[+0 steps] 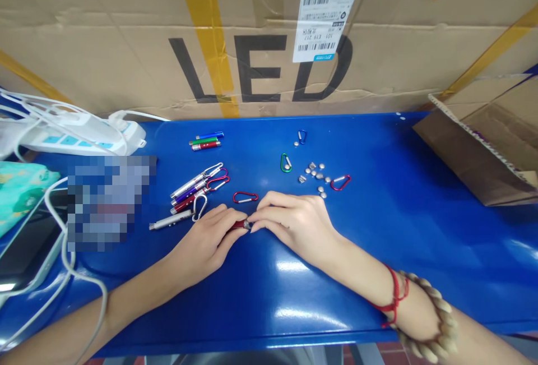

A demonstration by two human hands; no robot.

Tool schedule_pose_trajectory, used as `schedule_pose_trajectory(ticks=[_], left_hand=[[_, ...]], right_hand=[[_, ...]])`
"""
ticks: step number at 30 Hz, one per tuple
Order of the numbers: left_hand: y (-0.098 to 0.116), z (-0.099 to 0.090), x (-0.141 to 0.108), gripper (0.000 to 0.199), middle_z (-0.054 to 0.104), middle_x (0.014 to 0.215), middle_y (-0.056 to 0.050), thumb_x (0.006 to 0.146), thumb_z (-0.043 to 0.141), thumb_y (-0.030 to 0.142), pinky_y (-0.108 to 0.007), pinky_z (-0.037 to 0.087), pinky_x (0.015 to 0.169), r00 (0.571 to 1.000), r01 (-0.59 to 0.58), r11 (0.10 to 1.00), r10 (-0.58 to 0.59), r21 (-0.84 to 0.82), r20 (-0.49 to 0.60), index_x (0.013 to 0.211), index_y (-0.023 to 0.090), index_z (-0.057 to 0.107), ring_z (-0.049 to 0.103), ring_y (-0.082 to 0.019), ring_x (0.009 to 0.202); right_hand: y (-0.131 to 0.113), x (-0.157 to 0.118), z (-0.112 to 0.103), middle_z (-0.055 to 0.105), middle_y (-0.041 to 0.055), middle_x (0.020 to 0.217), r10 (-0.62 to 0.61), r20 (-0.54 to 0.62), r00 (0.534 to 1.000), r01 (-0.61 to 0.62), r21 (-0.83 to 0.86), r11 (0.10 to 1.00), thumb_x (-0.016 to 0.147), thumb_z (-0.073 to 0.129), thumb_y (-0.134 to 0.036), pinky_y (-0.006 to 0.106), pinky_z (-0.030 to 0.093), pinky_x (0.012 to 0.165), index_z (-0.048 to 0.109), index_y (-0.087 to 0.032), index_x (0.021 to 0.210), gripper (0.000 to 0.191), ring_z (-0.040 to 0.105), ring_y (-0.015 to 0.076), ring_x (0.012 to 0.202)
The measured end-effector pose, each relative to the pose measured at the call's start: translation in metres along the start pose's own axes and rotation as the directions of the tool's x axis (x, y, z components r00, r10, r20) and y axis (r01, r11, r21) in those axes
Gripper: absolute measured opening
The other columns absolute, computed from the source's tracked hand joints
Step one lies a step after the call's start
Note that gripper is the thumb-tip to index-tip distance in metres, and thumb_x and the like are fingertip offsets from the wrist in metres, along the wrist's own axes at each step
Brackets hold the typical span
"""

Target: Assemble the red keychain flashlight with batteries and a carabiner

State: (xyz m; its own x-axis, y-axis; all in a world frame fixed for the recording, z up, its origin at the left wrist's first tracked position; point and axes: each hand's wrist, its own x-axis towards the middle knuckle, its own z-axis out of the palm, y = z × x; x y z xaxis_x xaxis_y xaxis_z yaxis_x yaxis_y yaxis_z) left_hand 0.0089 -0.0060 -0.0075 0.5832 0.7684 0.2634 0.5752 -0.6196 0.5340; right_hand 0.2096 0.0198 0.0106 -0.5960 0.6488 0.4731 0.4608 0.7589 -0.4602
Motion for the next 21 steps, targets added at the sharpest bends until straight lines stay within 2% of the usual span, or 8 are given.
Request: schedule_pose_trajectory(ticks=[5,9,17,21], left_hand=[[-0.0013,0.0,0.0003,0.021,0.056,0.082,-0.004,0.098,0.029,0.018,-0.03,0.039,0.064,1.0,-0.028,0.999,0.028,0.019,0.013,0.098,0.011,0.049,0.046,-0.019,0.071],[-0.0035,0.0017,-0.0007,0.024,0.055,0.078,-0.004,0.099,0.027,0.02,-0.029,0.039,0.063,0.998,-0.06,0.998,0.06,0.019,-0.024,0.097,0.012,0.049,0.046,-0.018,0.07],[-0.006,0.0001,-0.0005,0.024,0.052,0.074,-0.003,0.098,0.028,0.017,-0.028,0.039,0.06,0.988,-0.151,0.988,0.151,0.03,0.016,0.09,0.012,0.051,0.044,-0.017,0.065],[-0.0064,-0.0011,-0.0005,0.023,0.051,0.074,-0.003,0.097,0.03,0.016,-0.028,0.039,0.061,0.985,-0.167,0.985,0.166,0.039,0.038,0.091,0.011,0.051,0.044,-0.017,0.066]], right_hand=[[0.0009,0.0003,-0.0016,0.066,-0.003,0.084,-0.04,-0.012,0.999,0.04,-0.029,0.999,0.084,0.059,-0.016,0.015,0.042,0.059,0.07,-0.02,0.085,0.011,0.062,0.0045,0.07],[0.0027,0.0009,-0.0013,0.066,-0.0028,0.082,-0.058,0.007,0.998,0.059,-0.021,0.998,0.084,0.06,-0.017,0.016,0.042,0.061,0.069,-0.02,0.084,0.01,0.061,0.0051,0.07],[0.0068,0.0018,0.0019,0.065,-0.0033,0.079,0.021,0.109,0.994,-0.044,0.209,0.977,0.084,0.061,-0.019,0.015,0.041,0.061,0.069,-0.021,0.077,0.011,0.062,0.0053,0.07],[0.0058,0.0006,0.0016,0.065,-0.0042,0.079,0.007,0.108,0.994,-0.027,0.178,0.984,0.084,0.06,-0.019,0.015,0.039,0.059,0.069,-0.021,0.076,0.012,0.061,0.0045,0.069]])
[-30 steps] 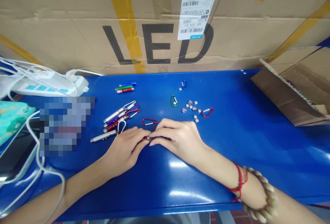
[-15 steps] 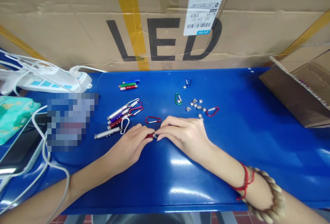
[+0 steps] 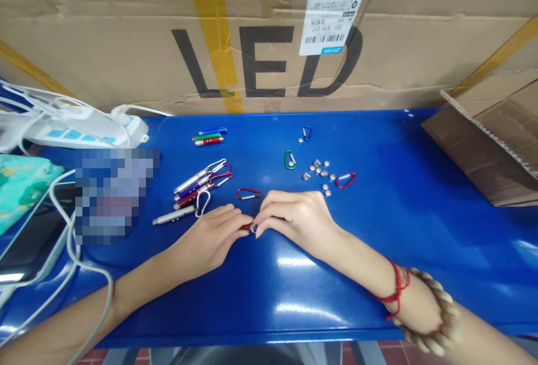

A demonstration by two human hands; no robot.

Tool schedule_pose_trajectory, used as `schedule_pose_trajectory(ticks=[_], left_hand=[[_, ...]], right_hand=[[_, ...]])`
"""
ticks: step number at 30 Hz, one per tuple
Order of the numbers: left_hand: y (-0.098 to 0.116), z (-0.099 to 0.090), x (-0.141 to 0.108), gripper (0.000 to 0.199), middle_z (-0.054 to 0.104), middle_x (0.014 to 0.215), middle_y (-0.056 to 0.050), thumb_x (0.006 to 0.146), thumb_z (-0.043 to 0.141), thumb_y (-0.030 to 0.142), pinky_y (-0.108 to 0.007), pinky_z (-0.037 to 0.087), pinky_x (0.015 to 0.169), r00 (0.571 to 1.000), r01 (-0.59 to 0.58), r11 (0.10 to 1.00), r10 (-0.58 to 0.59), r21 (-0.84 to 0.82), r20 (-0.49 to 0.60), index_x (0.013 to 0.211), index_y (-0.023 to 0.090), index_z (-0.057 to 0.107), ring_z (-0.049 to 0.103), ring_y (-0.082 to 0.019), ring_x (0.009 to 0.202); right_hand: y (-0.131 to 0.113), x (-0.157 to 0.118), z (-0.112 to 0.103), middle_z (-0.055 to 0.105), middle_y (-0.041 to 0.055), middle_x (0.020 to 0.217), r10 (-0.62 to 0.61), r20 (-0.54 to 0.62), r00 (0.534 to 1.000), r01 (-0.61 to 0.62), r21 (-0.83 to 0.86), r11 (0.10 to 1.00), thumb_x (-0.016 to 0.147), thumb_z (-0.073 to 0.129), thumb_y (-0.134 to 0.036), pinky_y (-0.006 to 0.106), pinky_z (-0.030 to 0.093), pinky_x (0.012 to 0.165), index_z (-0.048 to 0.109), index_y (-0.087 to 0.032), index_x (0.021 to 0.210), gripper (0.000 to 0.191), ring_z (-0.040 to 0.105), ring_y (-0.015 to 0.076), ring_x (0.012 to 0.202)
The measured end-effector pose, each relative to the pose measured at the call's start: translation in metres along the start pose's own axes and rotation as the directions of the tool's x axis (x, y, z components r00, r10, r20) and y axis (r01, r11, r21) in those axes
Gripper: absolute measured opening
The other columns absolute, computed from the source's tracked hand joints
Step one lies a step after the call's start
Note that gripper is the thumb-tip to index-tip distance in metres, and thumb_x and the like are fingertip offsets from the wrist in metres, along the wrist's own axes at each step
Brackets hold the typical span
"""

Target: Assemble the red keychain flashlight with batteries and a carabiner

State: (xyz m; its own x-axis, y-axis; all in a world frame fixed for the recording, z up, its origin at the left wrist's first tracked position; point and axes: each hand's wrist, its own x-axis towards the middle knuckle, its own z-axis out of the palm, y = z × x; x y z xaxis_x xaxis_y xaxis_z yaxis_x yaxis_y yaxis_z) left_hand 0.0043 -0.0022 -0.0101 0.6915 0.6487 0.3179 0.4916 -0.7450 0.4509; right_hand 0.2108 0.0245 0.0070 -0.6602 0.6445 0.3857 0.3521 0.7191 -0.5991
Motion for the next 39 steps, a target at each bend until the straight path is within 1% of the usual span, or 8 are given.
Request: schedule_pose_trajectory(ticks=[4,6,14,20,26,31,35,39], left_hand=[[0.0002,0.0002,-0.0002,0.022,0.051,0.074,-0.003,0.096,0.031,0.015,-0.028,0.04,0.061,1.0,-0.006,1.0,0.006,-0.003,-0.012,0.093,0.011,0.052,0.044,-0.017,0.067],[0.0004,0.0005,-0.0003,0.021,0.051,0.073,-0.004,0.096,0.032,0.014,-0.028,0.04,0.061,0.999,-0.01,1.0,0.01,-0.004,-0.033,0.092,0.01,0.053,0.044,-0.017,0.066],[0.0021,0.0012,-0.0012,0.022,0.052,0.072,-0.004,0.096,0.032,0.014,-0.027,0.039,0.056,0.998,-0.01,1.0,0.01,0.002,-0.061,0.092,0.011,0.053,0.044,-0.017,0.063],[0.0033,0.001,-0.001,0.023,0.055,0.073,-0.003,0.098,0.03,0.019,-0.025,0.041,0.056,0.995,0.02,0.999,-0.023,-0.028,-0.096,0.096,0.012,0.052,0.052,-0.015,0.063],[0.0025,0.0019,-0.0018,0.021,0.057,0.072,-0.002,0.097,0.034,0.018,-0.024,0.041,0.054,0.989,0.021,0.999,-0.013,0.046,-0.148,0.097,0.012,0.054,0.055,-0.014,0.061],[0.0016,0.003,-0.0023,0.018,0.058,0.072,-0.001,0.096,0.037,0.018,-0.024,0.042,0.055,0.985,0.031,0.999,-0.024,0.035,-0.17,0.098,0.013,0.054,0.056,-0.014,0.061],[0.0005,0.0045,-0.0033,0.017,0.06,0.076,-0.002,0.095,0.04,0.017,-0.022,0.044,0.058,0.98,0.069,0.996,-0.079,-0.058,-0.184,0.102,0.013,0.054,0.058,-0.013,0.065],[0.0006,0.004,-0.0032,0.014,0.063,0.082,-0.001,0.094,0.043,0.016,-0.021,0.046,0.065,0.976,0.15,0.966,-0.178,-0.21,-0.122,0.101,0.015,0.054,0.061,-0.013,0.072]], right_hand=[[-0.0028,-0.0014,-0.0008,0.065,-0.0042,0.08,-0.059,-0.008,0.998,0.058,-0.125,0.99,0.085,0.059,-0.019,0.016,0.038,0.059,0.068,-0.021,0.078,0.012,0.061,0.0049,0.068],[-0.0039,-0.0021,-0.0006,0.066,-0.0038,0.081,-0.069,-0.008,0.998,0.067,-0.139,0.988,0.085,0.059,-0.018,0.016,0.038,0.059,0.068,-0.021,0.079,0.011,0.061,0.0051,0.069],[-0.0017,-0.0006,0.004,0.064,-0.0005,0.077,0.104,0.014,0.994,-0.105,0.136,0.985,0.085,0.059,-0.021,0.017,0.044,0.063,0.068,-0.018,0.075,0.014,0.061,0.0075,0.07],[-0.0044,0.0016,0.0029,0.064,-0.0002,0.077,0.188,0.026,0.982,-0.189,0.212,0.959,0.083,0.061,-0.021,0.017,0.045,0.064,0.069,-0.018,0.073,0.013,0.061,0.0079,0.07],[-0.0048,-0.0004,0.004,0.065,-0.0004,0.08,0.153,0.007,0.988,-0.153,0.106,0.983,0.084,0.06,-0.021,0.018,0.044,0.064,0.069,-0.019,0.076,0.011,0.061,0.0086,0.072],[-0.0052,-0.0024,0.0039,0.065,-0.0006,0.082,0.103,-0.016,0.995,-0.103,-0.004,0.995,0.086,0.057,-0.018,0.018,0.043,0.065,0.067,-0.019,0.08,0.012,0.062,0.0082,0.073],[-0.0061,-0.0028,0.0034,0.065,-0.0001,0.083,0.077,-0.047,0.996,-0.078,-0.035,0.996,0.087,0.056,-0.018,0.018,0.044,0.065,0.067,-0.019,0.082,0.012,0.062,0.0082,0.073],[-0.0071,-0.0025,0.0054,0.066,0.0008,0.083,0.099,-0.055,0.994,-0.102,-0.058,0.993,0.088,0.054,-0.018,0.019,0.044,0.064,0.067,-0.019,0.085,0.014,0.062,0.0093,0.074]])
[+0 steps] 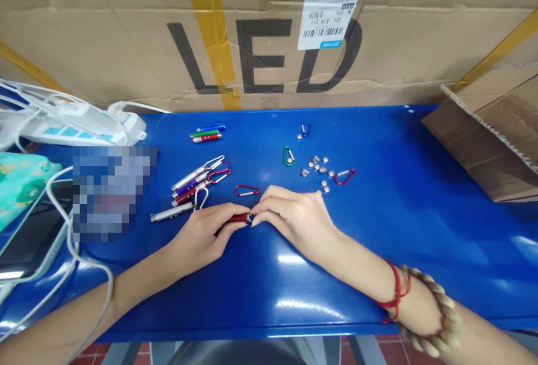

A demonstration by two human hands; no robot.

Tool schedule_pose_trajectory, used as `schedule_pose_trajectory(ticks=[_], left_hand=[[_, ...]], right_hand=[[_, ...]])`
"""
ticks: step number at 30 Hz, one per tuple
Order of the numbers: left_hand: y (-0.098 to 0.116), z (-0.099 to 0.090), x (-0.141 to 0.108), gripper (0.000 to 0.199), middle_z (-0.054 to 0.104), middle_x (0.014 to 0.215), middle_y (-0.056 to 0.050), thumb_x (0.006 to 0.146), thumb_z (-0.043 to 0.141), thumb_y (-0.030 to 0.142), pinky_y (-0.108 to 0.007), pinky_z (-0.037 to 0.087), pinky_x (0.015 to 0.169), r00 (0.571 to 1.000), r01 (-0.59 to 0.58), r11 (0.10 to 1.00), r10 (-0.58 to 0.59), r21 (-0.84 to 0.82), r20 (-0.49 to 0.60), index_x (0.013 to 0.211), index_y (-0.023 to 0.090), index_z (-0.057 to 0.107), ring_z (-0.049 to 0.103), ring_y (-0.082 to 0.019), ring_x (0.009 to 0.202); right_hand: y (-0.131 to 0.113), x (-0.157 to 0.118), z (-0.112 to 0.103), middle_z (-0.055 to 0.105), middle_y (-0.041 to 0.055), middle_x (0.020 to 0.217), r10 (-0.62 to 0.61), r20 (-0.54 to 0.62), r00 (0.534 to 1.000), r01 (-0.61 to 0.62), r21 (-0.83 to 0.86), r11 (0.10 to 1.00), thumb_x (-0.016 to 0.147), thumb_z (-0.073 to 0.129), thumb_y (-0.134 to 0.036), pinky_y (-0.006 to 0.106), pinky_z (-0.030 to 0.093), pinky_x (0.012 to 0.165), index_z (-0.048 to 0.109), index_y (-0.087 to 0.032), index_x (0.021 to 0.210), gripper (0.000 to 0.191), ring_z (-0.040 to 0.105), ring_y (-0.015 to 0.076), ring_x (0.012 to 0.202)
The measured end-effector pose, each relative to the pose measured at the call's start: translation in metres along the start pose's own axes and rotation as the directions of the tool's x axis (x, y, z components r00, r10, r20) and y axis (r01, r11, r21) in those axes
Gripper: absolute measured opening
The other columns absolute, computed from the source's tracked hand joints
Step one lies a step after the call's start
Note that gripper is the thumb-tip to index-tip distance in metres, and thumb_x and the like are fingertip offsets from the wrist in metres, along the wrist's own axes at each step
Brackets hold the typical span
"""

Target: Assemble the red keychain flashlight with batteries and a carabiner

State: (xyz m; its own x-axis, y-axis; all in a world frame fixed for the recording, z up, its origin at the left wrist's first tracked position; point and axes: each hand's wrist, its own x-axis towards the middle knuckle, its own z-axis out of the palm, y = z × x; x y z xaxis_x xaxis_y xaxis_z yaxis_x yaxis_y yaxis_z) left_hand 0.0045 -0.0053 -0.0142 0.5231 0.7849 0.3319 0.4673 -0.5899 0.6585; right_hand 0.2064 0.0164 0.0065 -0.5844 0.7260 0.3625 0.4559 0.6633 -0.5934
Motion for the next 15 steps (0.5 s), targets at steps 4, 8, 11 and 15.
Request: schedule_pose_trajectory(ticks=[4,8,11,15], left_hand=[[0.0013,-0.001,0.0007,0.011,0.062,0.079,0.001,0.091,0.046,0.013,-0.02,0.045,0.059,0.998,0.067,0.996,-0.066,-0.062,0.019,0.097,0.016,0.054,0.06,-0.012,0.068],[0.0009,-0.0012,0.0007,0.012,0.063,0.079,0.0,0.091,0.045,0.014,-0.02,0.046,0.06,0.998,0.06,0.996,-0.059,-0.064,0.017,0.097,0.017,0.055,0.061,-0.013,0.069],[0.0002,-0.0017,0.0006,0.012,0.064,0.082,0.0,0.092,0.044,0.015,-0.021,0.047,0.064,0.999,0.028,0.998,-0.026,-0.064,0.028,0.098,0.017,0.054,0.062,-0.013,0.073],[0.0012,-0.0027,-0.0001,0.016,0.062,0.081,-0.002,0.095,0.039,0.016,-0.022,0.046,0.063,0.997,-0.078,0.997,0.078,-0.001,0.029,0.1,0.015,0.054,0.06,-0.013,0.073]], right_hand=[[0.0002,0.0011,0.0041,0.065,0.0006,0.077,0.077,0.0,0.997,-0.076,0.062,0.995,0.086,0.057,-0.02,0.019,0.044,0.06,0.068,-0.018,0.078,0.014,0.061,0.0093,0.068],[0.001,0.0036,0.0054,0.064,0.0003,0.071,0.149,0.032,0.988,-0.152,0.141,0.978,0.082,0.061,-0.023,0.019,0.042,0.054,0.069,-0.018,0.073,0.013,0.057,0.0082,0.06],[-0.0004,0.0058,0.0049,0.063,0.0004,0.067,0.21,0.076,0.975,-0.222,0.212,0.952,0.08,0.063,-0.027,0.019,0.04,0.049,0.069,-0.017,0.069,0.016,0.053,0.0066,0.052],[-0.0038,0.0068,0.005,0.059,0.0005,0.061,0.378,0.235,0.896,-0.441,0.354,0.825,0.077,0.064,-0.032,0.018,0.034,0.039,0.067,-0.014,0.064,0.022,0.045,0.0045,0.042]])
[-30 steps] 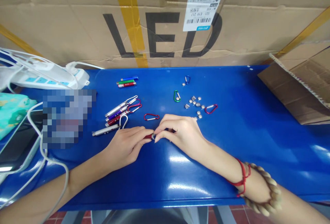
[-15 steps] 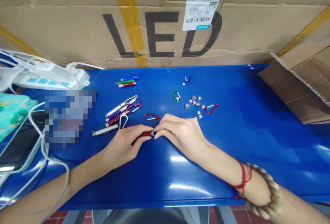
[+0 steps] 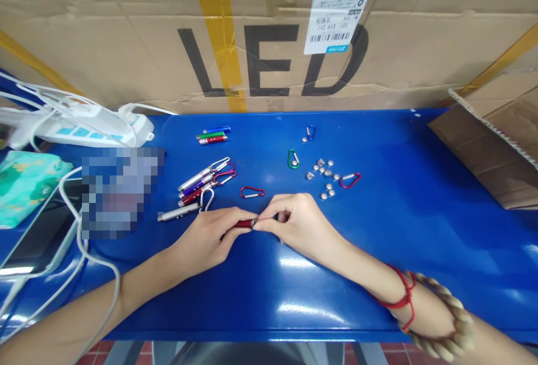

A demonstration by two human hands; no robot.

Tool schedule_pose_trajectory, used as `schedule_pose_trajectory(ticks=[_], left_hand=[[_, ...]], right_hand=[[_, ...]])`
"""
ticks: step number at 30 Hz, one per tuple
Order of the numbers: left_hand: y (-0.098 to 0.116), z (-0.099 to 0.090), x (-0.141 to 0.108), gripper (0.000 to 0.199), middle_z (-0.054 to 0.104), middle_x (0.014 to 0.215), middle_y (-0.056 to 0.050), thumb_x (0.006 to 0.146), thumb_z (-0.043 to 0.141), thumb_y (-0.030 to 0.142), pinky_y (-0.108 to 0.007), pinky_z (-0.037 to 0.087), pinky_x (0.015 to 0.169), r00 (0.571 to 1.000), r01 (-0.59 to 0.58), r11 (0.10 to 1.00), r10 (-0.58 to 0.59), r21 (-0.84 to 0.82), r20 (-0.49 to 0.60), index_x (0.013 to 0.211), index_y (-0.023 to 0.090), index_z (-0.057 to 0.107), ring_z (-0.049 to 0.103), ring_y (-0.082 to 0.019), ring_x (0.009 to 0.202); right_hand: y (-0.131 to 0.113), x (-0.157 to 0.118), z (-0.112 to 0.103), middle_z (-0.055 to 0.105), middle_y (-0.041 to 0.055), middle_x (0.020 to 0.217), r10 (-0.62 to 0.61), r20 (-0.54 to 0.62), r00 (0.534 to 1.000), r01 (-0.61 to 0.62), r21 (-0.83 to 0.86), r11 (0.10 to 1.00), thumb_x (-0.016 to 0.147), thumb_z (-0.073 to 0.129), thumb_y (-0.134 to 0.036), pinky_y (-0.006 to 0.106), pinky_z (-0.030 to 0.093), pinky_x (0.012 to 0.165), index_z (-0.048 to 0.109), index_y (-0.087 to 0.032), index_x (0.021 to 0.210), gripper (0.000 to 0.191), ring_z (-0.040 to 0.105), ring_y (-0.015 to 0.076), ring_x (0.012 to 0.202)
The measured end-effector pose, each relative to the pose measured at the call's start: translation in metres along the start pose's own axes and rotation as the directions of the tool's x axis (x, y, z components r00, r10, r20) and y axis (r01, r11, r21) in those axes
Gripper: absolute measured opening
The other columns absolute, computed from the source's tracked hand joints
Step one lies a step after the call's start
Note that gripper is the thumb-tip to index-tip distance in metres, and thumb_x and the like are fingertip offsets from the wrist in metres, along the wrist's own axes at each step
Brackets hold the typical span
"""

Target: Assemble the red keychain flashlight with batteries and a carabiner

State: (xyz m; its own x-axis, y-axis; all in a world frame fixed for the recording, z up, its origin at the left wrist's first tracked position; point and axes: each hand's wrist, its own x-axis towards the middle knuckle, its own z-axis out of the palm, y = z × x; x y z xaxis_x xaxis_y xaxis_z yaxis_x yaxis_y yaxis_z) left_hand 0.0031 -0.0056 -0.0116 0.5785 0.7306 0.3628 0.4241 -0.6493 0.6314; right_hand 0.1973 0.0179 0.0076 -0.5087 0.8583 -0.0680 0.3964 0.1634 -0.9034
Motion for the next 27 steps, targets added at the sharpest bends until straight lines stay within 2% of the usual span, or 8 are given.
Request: schedule_pose_trajectory(ticks=[3,5,12,18,22,27], left_hand=[[0.001,-0.001,0.0,0.022,0.059,0.073,-0.003,0.097,0.033,0.017,-0.024,0.043,0.056,0.998,-0.058,0.99,0.058,0.13,0.009,0.096,0.013,0.055,0.056,-0.013,0.063],[0.002,-0.001,-0.001,0.026,0.058,0.072,-0.003,0.097,0.03,0.016,-0.025,0.043,0.054,0.996,-0.088,0.976,0.085,0.198,0.021,0.095,0.012,0.056,0.053,-0.013,0.06],[0.001,0.0,-0.001,0.027,0.059,0.073,-0.003,0.095,0.03,0.011,-0.026,0.043,0.054,0.992,-0.129,0.956,0.128,0.264,0.022,0.096,0.013,0.057,0.054,-0.013,0.06],[0.003,0.0,0.002,0.023,0.058,0.073,-0.002,0.098,0.033,0.022,-0.024,0.043,0.055,0.998,-0.043,0.987,0.048,0.154,-0.034,0.101,0.012,0.054,0.055,-0.013,0.062],[0.003,0.0,0.003,0.021,0.058,0.073,-0.002,0.098,0.034,0.021,-0.023,0.042,0.054,0.999,-0.018,0.993,0.024,0.114,-0.048,0.101,0.012,0.053,0.056,-0.013,0.063],[0.003,0.001,0.001,0.018,0.061,0.08,-0.003,0.097,0.037,0.021,-0.023,0.045,0.06,0.999,0.023,0.999,-0.021,0.038,-0.046,0.104,0.013,0.051,0.059,-0.014,0.069]], right_hand=[[0.0,0.0,0.001,0.054,-0.0005,0.056,0.196,0.126,0.973,-0.215,0.167,0.962,0.073,0.066,-0.039,0.017,0.031,0.034,0.065,-0.012,0.065,0.029,0.04,0.004,0.038],[0.001,0.0,0.001,0.051,-0.0012,0.053,0.252,0.18,0.951,-0.286,0.203,0.936,0.07,0.068,-0.043,0.017,0.031,0.033,0.065,-0.011,0.065,0.033,0.038,0.0043,0.038],[0.001,0.002,0.001,0.05,-0.0003,0.052,0.26,0.156,0.953,-0.285,0.169,0.943,0.065,0.069,-0.048,0.02,0.027,0.04,0.064,-0.012,0.058,0.038,0.033,0.0056,0.046],[-0.006,0.003,-0.001,0.047,-0.0017,0.05,0.26,0.132,0.956,-0.285,0.226,0.931,0.064,0.068,-0.054,0.021,0.024,0.042,0.061,-0.013,0.056,0.043,0.032,0.0059,0.046],[-0.009,0.004,-0.004,0.043,-0.0037,0.047,0.298,0.159,0.941,-0.331,0.256,0.908,0.061,0.073,-0.051,0.02,0.021,0.04,0.061,-0.012,0.057,0.04,0.029,0.0046,0.044],[-0.007,0.002,-0.005,0.049,-0.0022,0.048,0.296,0.172,0.94,-0.333,0.267,0.904,0.064,0.072,-0.049,0.019,0.023,0.038,0.064,-0.013,0.061,0.037,0.034,0.0046,0.04]])
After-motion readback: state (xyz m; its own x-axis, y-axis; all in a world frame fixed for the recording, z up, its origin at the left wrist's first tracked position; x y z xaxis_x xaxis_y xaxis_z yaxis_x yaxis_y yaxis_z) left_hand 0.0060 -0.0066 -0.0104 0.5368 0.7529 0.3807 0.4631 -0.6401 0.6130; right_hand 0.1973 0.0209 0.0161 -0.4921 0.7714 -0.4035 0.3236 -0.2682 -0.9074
